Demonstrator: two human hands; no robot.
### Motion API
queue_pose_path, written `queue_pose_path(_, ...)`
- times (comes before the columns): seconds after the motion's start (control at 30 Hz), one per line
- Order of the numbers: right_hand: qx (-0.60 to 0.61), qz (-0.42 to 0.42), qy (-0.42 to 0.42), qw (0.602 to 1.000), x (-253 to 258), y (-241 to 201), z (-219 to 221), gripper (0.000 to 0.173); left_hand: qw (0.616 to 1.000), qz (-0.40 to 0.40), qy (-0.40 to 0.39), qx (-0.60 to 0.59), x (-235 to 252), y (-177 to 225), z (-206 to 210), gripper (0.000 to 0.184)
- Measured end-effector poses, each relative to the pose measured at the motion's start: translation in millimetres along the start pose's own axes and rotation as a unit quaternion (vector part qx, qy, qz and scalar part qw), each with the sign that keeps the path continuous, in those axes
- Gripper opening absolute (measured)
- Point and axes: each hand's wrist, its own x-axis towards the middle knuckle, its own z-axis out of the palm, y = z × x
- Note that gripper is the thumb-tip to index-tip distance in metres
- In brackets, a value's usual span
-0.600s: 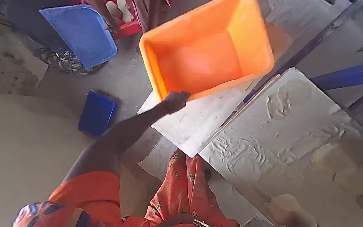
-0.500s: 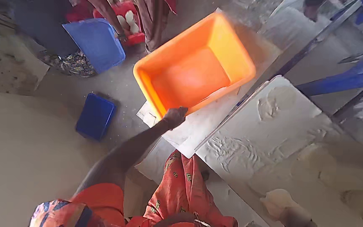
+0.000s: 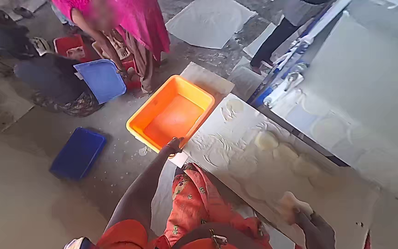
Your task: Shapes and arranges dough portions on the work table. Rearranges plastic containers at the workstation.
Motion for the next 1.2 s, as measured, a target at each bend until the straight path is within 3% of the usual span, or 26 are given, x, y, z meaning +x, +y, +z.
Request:
queue_pose_path(0.07, -0.024, -0.007, -0.006, 1.0, -1.2, 14.7, -18.7, 0.03, 1.0, 0.024, -0.011, -0.008, 3.8, -9.0, -1.7, 0.089)
queue_pose_path(0.13, -0.032, 0.003, -0.016, 0.999, -3.6, 29.8, -33.6, 0.035, 0.999, 0.019, 0.031, -0.028, -9.8, -4.9, 1.2, 0.084)
queue_pose_path(0.23, -0.044, -0.006, -0.025, 0.999, -2.5, 36.9, -43.1, 0.028, 0.972, -0.035, 0.229, -0.042, -48.0, 57.0, 14.7, 0.055)
queue_pose_path(0.3, -0.075, -0.036, -0.046, 0.995, -1.1, 26.9, -33.8, 0.025, 0.94, 0.03, 0.319, -0.12, -73.4, 109.3, 36.5, 0.04)
queue_pose_path(0.37, -0.071, -0.054, -0.074, 0.993, -2.9, 4.5, -14.8, 0.024, 0.922, 0.124, 0.256, -0.262, -94.7, 166.0, 71.3, 0.037)
queue_pose_path(0.43, -0.035, -0.054, -0.118, 0.991, -9.0, -23.7, 11.7, 0.026, 0.888, 0.173, 0.085, -0.417, -105.1, 210.9, 105.4, 0.046)
queue_pose_path(0.47, -0.008, -0.053, -0.139, 0.989, -12.5, -37.2, 26.2, 0.027, 0.864, 0.177, -0.008, -0.471, -106.9, 227.9, 116.3, 0.06)
queue_pose_path(0.53, 0.024, -0.058, -0.16, 0.985, -18.8, -60.1, 49.1, 0.025, 0.784, 0.147, -0.142, -0.586, -112.9, 256.1, 128.8, 0.089)
queue_pose_path(0.6, 0.01, -0.056, -0.157, 0.986, -15.5, -74.4, 60.0, 0.028, 0.703, 0.083, -0.195, -0.679, -118.2, 274.3, 130.3, 0.103)
queue_pose_path(0.63, 0.003, -0.047, -0.15, 0.988, -13.7, -74.5, 64.2, 0.029, 0.685, 0.053, -0.193, -0.701, -120.0, 275.9, 131.6, 0.101)
queue_pose_path(0.77, 0.011, -0.02, -0.144, 0.989, -11.6, -56.3, 81.9, 0.025, 0.682, 0.029, -0.179, -0.709, -118.4, 251.6, 137.1, 0.092)
queue_pose_path(0.87, -0.007, -0.033, -0.135, 0.99, -18.8, -58.3, 92.6, 0.026, 0.718, 0.058, -0.182, -0.669, -120.7, 230.7, 130.7, 0.043)
queue_pose_path(0.93, -0.032, -0.053, -0.129, 0.99, -22.4, -56.0, 99.7, 0.023, 0.729, 0.035, -0.168, -0.663, -123.6, 223.1, 126.0, 0.025)
queue_pose_path(1.1, 0.007, -0.025, -0.146, 0.989, -24.3, -42.8, 117.7, 0.035, 0.788, -0.029, -0.14, -0.599, -126.1, 209.2, 103.4, 0.03)
queue_pose_path(1.2, 0.067, 0.04, -0.163, 0.984, -19.1, -33.7, 130.2, 0.047, 0.776, -0.049, -0.132, -0.614, -116.0, 192.9, 92.9, 0.039)
